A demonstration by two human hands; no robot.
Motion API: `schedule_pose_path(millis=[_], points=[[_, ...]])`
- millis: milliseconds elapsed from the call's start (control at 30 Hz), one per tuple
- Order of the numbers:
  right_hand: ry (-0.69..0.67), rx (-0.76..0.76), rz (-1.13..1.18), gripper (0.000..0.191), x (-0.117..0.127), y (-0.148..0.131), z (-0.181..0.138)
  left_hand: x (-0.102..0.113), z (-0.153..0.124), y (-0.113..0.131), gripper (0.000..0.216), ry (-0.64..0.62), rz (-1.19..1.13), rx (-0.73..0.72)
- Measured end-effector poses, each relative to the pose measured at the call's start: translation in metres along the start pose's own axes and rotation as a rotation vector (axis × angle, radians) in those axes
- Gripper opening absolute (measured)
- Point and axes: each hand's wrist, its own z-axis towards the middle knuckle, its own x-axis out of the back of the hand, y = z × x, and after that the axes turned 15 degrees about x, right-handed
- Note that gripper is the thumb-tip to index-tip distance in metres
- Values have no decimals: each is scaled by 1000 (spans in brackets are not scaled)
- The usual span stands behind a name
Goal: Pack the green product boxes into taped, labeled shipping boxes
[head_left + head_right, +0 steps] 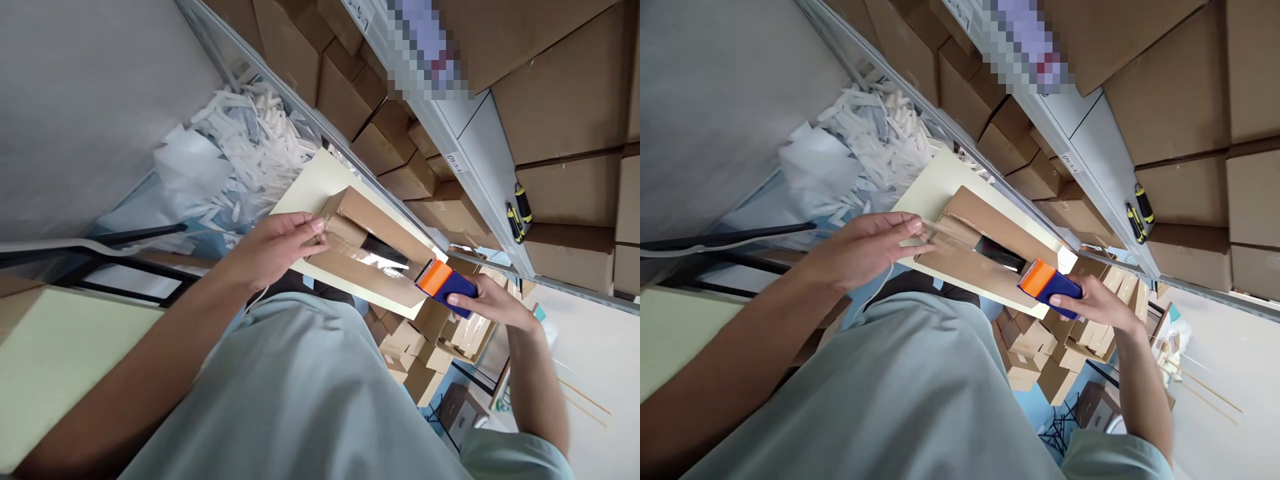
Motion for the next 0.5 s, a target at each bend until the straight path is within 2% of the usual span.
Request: schedule_pose_path(millis=[233,367,500], points=[[-100,-4,170,56,-5,37,50,17,12,18,56,-47,-25,83],[-113,-1,199,57,-13,58,72,17,15,22,58,-22,33,59],[-117,2,212,59,-19,66,82,15,15,22,59,-17,72,46]])
